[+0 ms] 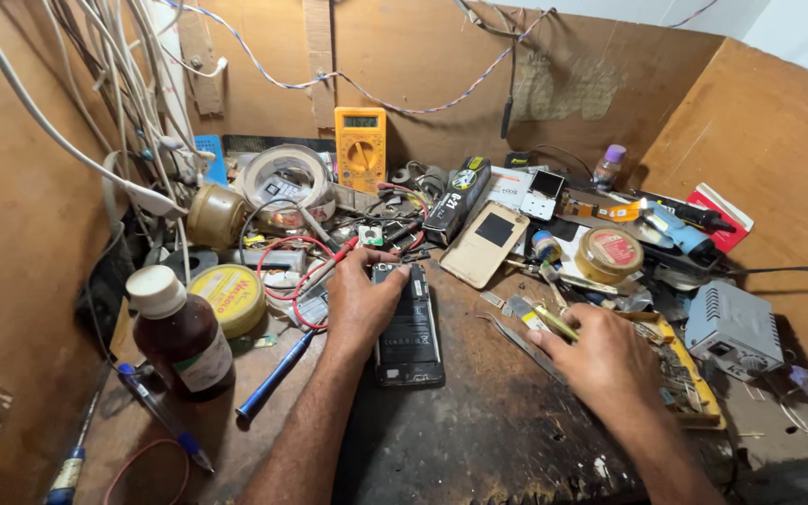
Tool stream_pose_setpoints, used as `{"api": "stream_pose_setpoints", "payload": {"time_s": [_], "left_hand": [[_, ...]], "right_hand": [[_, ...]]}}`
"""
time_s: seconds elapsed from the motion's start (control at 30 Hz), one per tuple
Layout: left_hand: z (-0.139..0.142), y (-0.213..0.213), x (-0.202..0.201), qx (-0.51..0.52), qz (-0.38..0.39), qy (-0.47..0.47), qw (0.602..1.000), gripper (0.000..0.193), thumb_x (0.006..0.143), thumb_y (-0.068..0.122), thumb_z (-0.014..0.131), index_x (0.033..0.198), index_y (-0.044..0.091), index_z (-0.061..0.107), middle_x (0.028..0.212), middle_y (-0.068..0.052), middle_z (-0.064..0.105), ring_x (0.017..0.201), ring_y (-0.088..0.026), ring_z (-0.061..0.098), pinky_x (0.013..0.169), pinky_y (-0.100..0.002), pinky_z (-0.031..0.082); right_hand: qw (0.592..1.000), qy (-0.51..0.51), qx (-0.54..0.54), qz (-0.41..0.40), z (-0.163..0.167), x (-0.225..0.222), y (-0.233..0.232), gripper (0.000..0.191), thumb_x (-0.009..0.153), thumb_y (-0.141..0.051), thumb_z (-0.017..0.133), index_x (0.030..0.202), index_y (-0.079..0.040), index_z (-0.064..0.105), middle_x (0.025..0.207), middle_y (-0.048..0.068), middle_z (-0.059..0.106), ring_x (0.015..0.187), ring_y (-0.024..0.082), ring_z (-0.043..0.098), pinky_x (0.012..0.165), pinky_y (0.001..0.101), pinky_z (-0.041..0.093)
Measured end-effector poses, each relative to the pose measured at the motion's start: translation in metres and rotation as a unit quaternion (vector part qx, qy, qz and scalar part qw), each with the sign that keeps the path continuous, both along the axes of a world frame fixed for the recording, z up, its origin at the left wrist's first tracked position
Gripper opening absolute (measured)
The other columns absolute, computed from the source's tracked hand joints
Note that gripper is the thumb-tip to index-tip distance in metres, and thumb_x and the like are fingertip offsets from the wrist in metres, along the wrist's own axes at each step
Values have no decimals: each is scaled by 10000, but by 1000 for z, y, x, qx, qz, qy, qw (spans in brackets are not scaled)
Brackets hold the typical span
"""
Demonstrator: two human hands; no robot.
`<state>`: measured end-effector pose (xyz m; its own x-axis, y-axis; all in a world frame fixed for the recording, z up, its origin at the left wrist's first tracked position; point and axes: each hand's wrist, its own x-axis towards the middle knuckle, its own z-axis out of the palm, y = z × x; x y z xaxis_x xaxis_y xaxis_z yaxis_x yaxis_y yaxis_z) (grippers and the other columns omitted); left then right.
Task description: The person repairs a disassembled smartphone on a cluttered workbench, using a small handheld tool to work on the phone's internal components while holding the chassis steady. They then fit the back cover onto the phone, press it closed, and handle the reassembled phone before setting it down on the bench.
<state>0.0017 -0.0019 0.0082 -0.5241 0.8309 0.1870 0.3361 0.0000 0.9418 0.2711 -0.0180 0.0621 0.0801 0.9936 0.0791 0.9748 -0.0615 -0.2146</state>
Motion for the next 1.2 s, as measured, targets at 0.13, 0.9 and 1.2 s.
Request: {"api": "stream_pose_setpoints", "payload": {"time_s": [0.13,0.9,1.2], "left_hand": [[-1,-1,-1,23,-4,6,1000,331,745,308,810,977,75,773,909,-158,766,868,-269,741,816,-388,556],[1,-3,-1,18,-15,1,1000,331,760,299,811,988,65,760,899,-144,763,837,-240,735,789,-386,564],[8,-6,0,-5,-7,8,1000,321,755,293,814,998,88,771,862,-144,749,825,-255,733,781,-392,562]], "right_hand": [[1000,0,-15,1,1,-1,4,539,765,-572,811,1022,-100,778,920,175,774,907,352,750,801,483,570],[992,91,73,-47,-12,52,41,434,768,-488,844,936,-88,829,812,190,776,791,332,759,755,457,579],[977,158,134,-53,-6,48,34,415,866,-456,785,1031,-76,787,733,121,750,654,244,720,636,413,539]]}}
